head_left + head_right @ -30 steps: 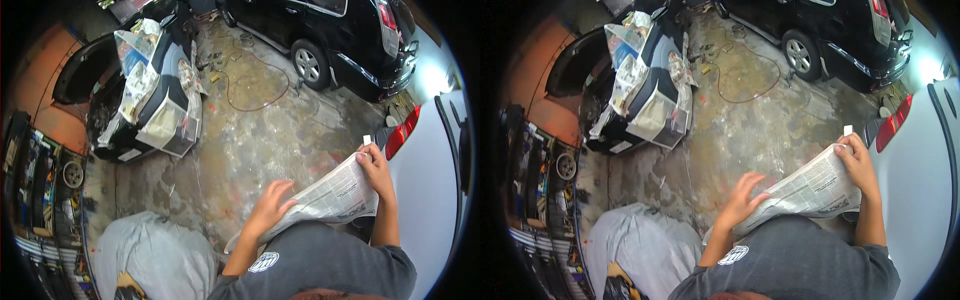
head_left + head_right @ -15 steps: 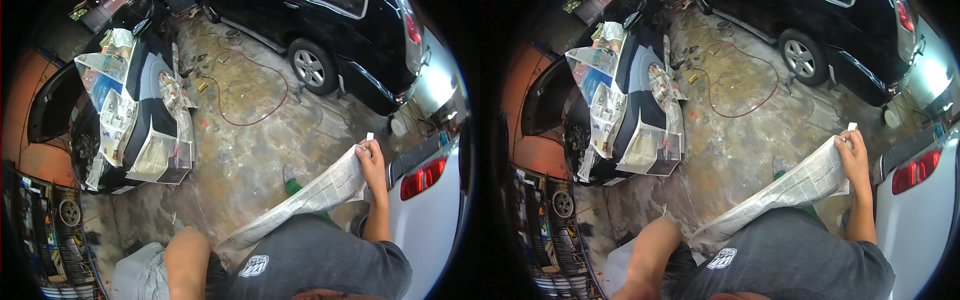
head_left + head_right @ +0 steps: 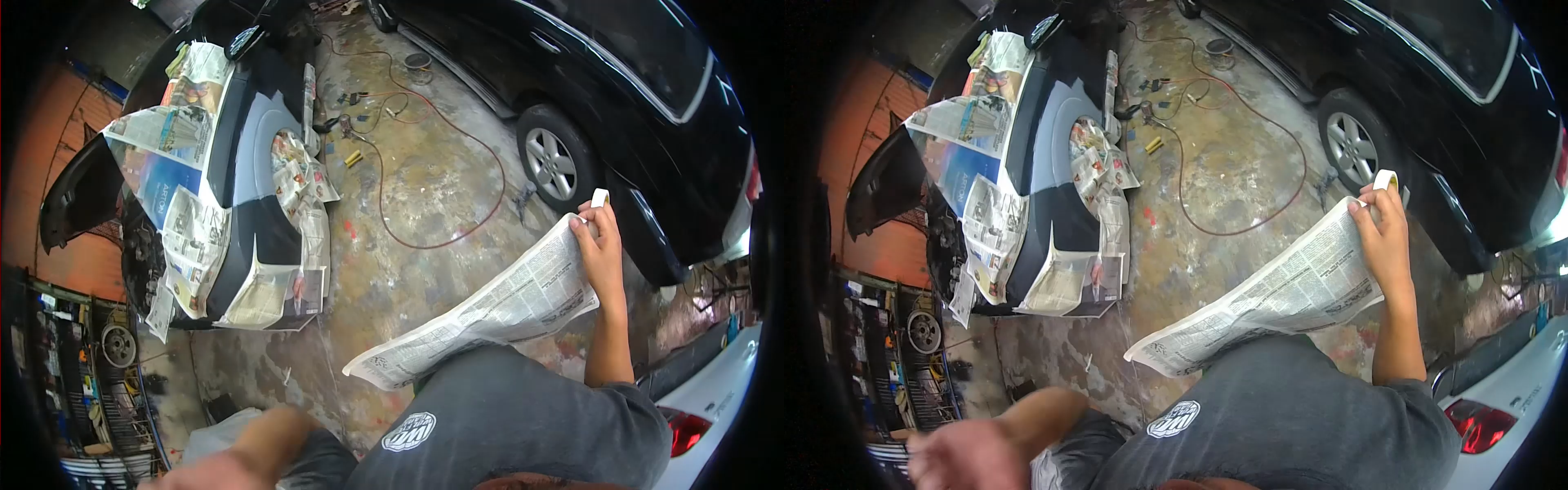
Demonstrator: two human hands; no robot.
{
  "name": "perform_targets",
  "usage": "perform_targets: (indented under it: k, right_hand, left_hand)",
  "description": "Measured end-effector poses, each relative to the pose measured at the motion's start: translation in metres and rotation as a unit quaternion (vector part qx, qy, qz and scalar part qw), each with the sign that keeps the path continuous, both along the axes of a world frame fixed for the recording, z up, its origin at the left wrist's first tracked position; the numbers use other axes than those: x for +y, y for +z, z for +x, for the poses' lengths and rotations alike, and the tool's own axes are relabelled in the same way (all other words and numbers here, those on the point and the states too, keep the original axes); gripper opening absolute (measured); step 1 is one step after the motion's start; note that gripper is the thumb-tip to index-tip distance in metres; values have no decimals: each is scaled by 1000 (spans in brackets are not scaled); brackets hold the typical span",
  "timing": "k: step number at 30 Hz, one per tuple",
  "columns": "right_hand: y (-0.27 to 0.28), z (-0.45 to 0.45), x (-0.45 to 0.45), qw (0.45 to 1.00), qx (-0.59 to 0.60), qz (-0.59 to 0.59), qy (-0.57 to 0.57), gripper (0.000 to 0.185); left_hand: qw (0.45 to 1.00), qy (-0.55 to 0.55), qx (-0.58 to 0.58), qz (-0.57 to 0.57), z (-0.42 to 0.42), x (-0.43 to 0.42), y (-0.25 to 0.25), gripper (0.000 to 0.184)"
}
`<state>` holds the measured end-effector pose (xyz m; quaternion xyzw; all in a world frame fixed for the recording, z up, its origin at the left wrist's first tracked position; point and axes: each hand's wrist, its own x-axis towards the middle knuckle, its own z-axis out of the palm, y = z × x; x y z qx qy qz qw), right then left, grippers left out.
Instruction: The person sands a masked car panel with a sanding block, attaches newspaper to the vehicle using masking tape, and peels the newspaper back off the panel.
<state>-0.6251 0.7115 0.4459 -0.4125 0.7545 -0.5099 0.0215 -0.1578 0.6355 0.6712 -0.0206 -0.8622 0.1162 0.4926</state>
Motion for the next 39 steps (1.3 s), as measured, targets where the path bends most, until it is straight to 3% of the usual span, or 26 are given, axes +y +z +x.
perform_targets:
  k: [2,3,4,5,7,10,13,14,17,20,25,29,33,38,39]
  right_hand:
    - [1,-18,-43,1000,-16,-6,-4,16]
    - [0,-27,-65,1000,-25,-7,-5,16]
    - [-3,-37,-87,1000,-14,-8,-5,16]
    - [-8,-48,-107,1000,-3,-11,-5,17]
    - [-15,-71,-153,1000,11,-10,-6,19]
    - [-16,-101,-226,999,36,-1,-31,20]
    - [-3,-127,-300,997,21,43,-56,16]
    - [-1,-138,-324,997,38,36,-50,15]
    - [17,-161,-392,997,58,2,-56,14]
    - [26,-177,-442,996,44,-13,-80,13]
    - [1,-220,-529,993,48,-22,-102,12]
    - [-27,-263,-616,992,40,-8,-122,13]
    - [-35,-310,-740,993,30,-22,-110,15]
    - [13,-352,-923,998,27,-45,-33,16]
    - [24,-354,-956,998,34,-59,-8,16]
  left_hand:
    - [965,-106,-89,221,-49,-54,-66,31]
    - [923,-156,-131,328,-75,-80,-90,35]
    - [817,-209,-282,457,-103,-109,-102,39]
    - [757,-239,-346,500,-116,-128,-138,38]
    - [616,-343,-361,610,-147,-153,-206,33]
    - [502,-409,-367,668,-162,-218,-265,28]
    - [537,-403,-306,675,-199,-294,-241,39]
    - [492,-423,-378,661,-205,-322,-244,58]
    - [441,-454,-396,665,-224,-392,-246,66]
    - [455,-465,-433,625,-228,-455,-257,60]
    - [437,-404,-410,691,-238,-547,-257,65]
    - [454,-350,-386,723,-269,-626,-279,68]
    - [497,-193,-387,752,-314,-718,-288,77]
    - [504,-22,-314,804,-350,-805,-264,63]
    - [538,-19,-303,786,-356,-825,-247,61]
